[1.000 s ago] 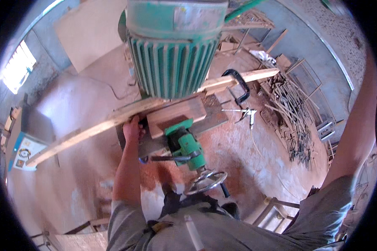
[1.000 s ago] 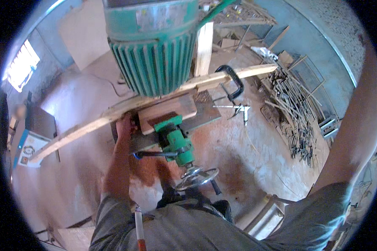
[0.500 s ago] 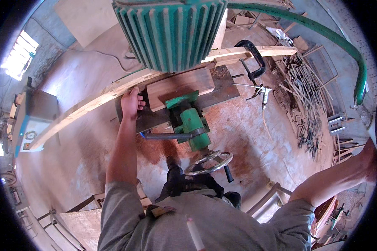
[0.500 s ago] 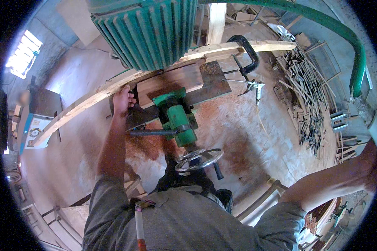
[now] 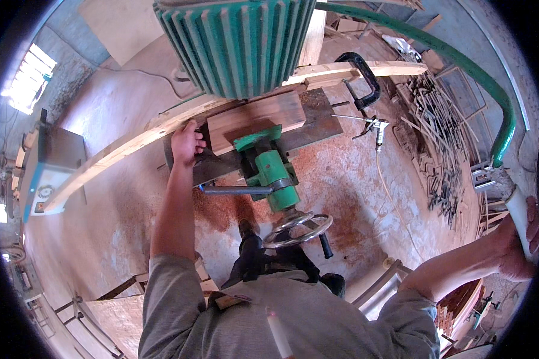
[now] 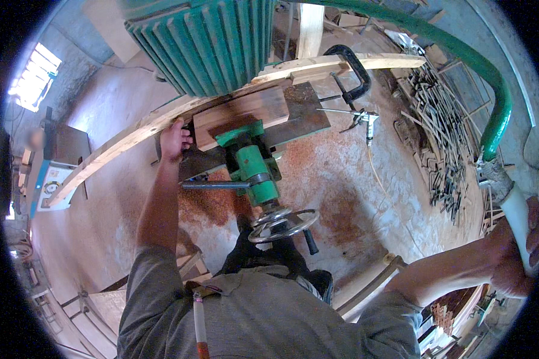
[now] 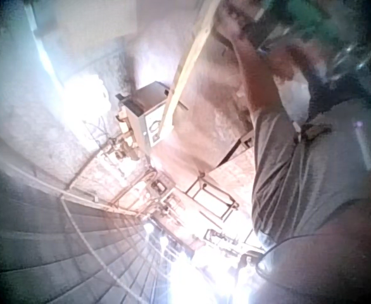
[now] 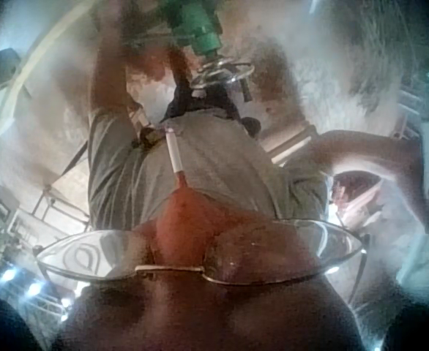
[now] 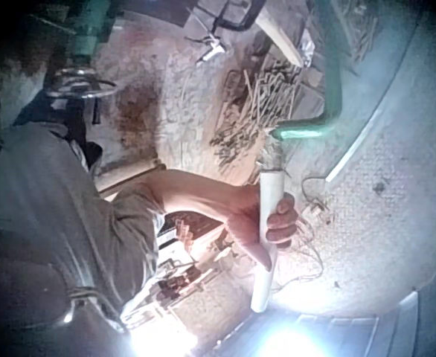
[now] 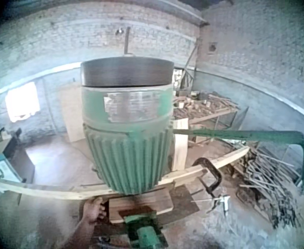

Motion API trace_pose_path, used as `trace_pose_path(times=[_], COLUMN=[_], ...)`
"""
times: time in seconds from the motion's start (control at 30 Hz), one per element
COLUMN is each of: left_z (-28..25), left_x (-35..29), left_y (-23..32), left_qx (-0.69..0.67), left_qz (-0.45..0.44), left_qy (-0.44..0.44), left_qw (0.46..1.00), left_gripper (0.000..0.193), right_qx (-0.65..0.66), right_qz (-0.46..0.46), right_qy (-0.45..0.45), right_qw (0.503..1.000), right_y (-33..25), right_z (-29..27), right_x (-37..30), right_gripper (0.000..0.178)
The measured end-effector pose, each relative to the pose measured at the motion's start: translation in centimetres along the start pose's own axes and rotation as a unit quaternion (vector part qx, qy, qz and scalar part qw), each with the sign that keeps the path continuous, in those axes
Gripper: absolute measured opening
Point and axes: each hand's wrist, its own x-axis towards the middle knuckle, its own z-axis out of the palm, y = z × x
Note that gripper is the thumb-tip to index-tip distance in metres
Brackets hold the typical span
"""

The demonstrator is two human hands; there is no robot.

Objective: The person repeatedly picks up wooden planks from a stack, places them under a drill press, and drills holes into them. After drilling, the person removes the plank and places it on a separate stack of finished pieces. This cycle is repeated for multiple planks.

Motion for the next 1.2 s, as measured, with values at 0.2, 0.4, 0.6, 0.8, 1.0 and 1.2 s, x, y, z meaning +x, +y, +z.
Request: trace_pose_path(times=[0.2,0.4,0.6,0.8,1.0,1.2], left_z=[0.1,0.3,0.1,0.0,0.1,-0.1], left_x=[-0.1,-0.6,-0.3,-0.2,-0.2,0.0], left_y=[0.1,0.7,0.4,0.2,0.3,0.0], left_qx=[0.003,0.021,0.014,0.011,0.008,0.012], left_qz=[-0.002,0.002,-0.001,0.005,-0.017,-0.008], left_qy=[0.011,0.010,0.007,-0.003,0.002,-0.005], left_qw=[1.000,1.000,1.000,1.000,1.000,1.000], left_gripper=[0.036,0.036,0.036,0.038,0.037,0.037], right_qx=[0.091,0.143,0.097,0.082,0.112,0.087], right_qz=[0.126,0.145,0.121,0.121,0.151,0.168], right_qy=[-0.043,-0.032,0.033,0.069,0.059,0.006], right_qw=[0.987,0.979,0.987,0.987,0.980,0.982], right_y=[-1.6,-2.0,-2.1,-2.1,-2.7,-3.2], right_z=[-2.4,-5.0,-5.9,-6.1,-7.6,-9.0], right_x=[-0.8,-1.9,-3.8,-6.0,-7.9,-9.8], right_gripper=[0.050,0.055,0.049,0.047,0.043,0.039])
